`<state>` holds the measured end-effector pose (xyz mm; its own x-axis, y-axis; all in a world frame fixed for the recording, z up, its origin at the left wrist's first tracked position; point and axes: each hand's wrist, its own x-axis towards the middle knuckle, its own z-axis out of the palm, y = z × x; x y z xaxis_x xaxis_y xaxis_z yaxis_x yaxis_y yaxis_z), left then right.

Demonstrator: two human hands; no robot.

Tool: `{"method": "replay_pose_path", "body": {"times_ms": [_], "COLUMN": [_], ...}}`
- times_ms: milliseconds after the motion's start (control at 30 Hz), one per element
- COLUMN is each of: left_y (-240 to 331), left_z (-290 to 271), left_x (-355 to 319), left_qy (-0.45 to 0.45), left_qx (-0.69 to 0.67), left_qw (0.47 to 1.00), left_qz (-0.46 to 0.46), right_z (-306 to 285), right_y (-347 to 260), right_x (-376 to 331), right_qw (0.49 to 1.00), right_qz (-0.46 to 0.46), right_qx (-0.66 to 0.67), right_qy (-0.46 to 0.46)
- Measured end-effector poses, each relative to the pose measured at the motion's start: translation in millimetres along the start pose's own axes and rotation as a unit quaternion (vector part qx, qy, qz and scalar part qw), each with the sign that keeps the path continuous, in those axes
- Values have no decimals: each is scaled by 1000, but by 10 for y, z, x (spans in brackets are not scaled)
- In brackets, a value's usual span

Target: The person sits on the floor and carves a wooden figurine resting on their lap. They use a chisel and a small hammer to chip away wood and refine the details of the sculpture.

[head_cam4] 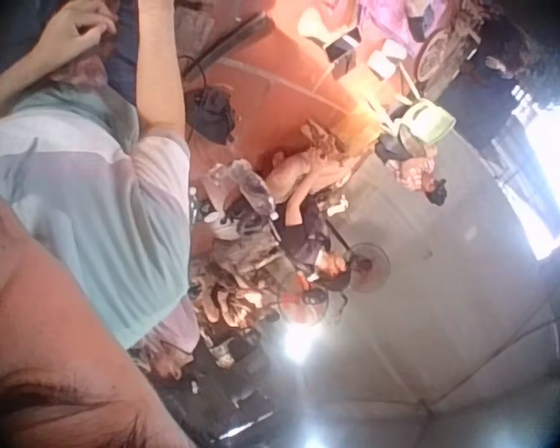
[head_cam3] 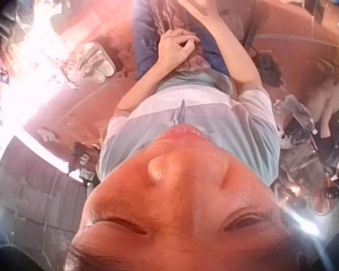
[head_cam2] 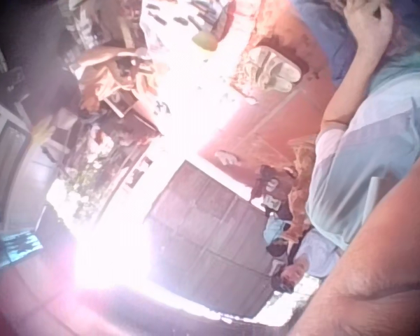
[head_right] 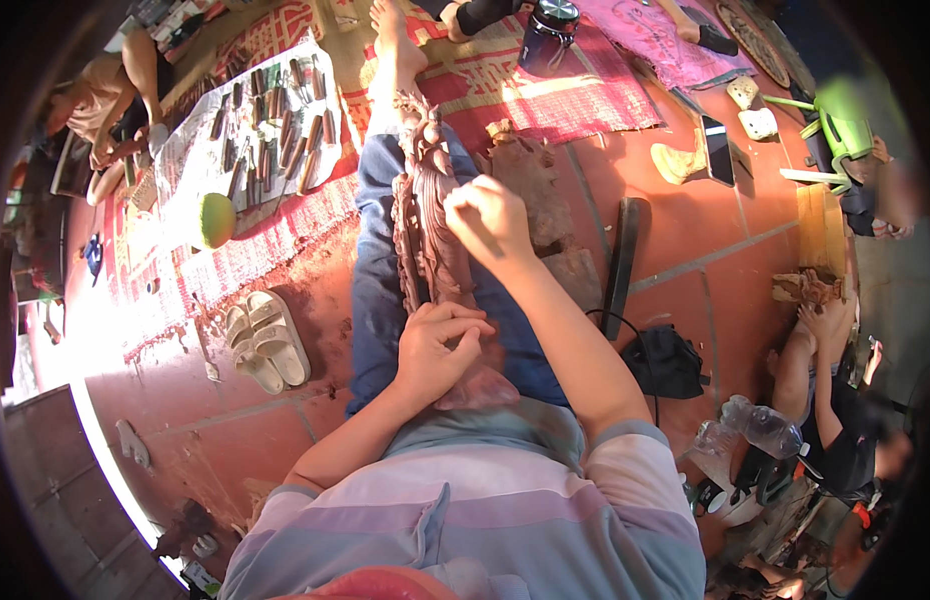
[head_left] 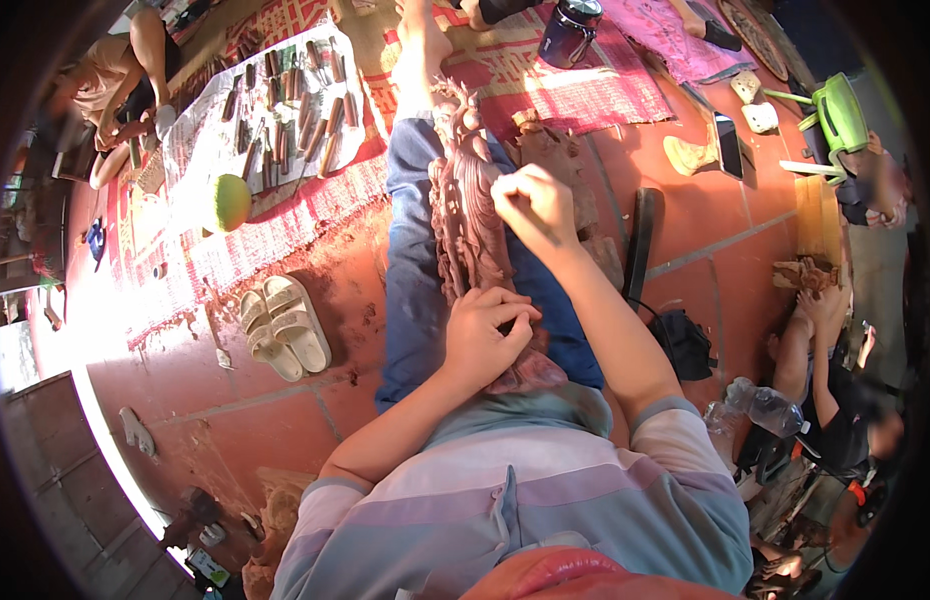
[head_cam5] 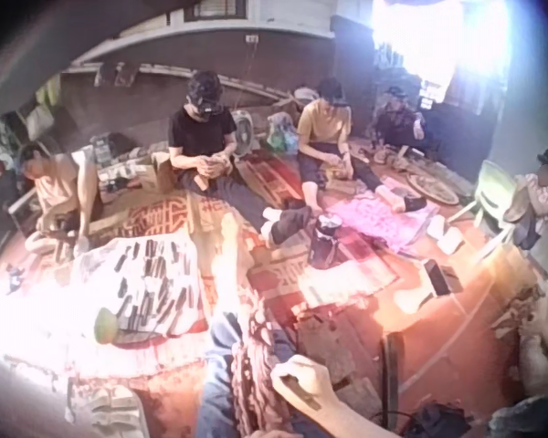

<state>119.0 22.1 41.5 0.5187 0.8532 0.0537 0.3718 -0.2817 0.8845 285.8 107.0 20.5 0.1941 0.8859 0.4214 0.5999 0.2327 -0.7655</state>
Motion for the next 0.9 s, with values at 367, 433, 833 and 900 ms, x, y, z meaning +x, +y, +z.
{"method": "replay_pose_path", "body": {"times_ms": [367,433,833,900], "left_y": [7,110,-18,3], "left_z": [-19,-99,-20,-2], "left_x": [-1,19,57,50], "left_qy": [10,23,-19,-30], "left_qx": [10,-6,-21,-21], "left_qw": [1000,1000,999,999], "left_qz": [2,-9,-19,-18], "right_z": [47,-112,81,134], "right_y": [-2,-170,135,187], "right_x": [-174,-25,-94,-59], "right_qw": [999,997,993,992], "right_qz": [14,41,-14,-47], "right_qx": [36,57,96,70], "right_qy": [8,-38,61,91]}}
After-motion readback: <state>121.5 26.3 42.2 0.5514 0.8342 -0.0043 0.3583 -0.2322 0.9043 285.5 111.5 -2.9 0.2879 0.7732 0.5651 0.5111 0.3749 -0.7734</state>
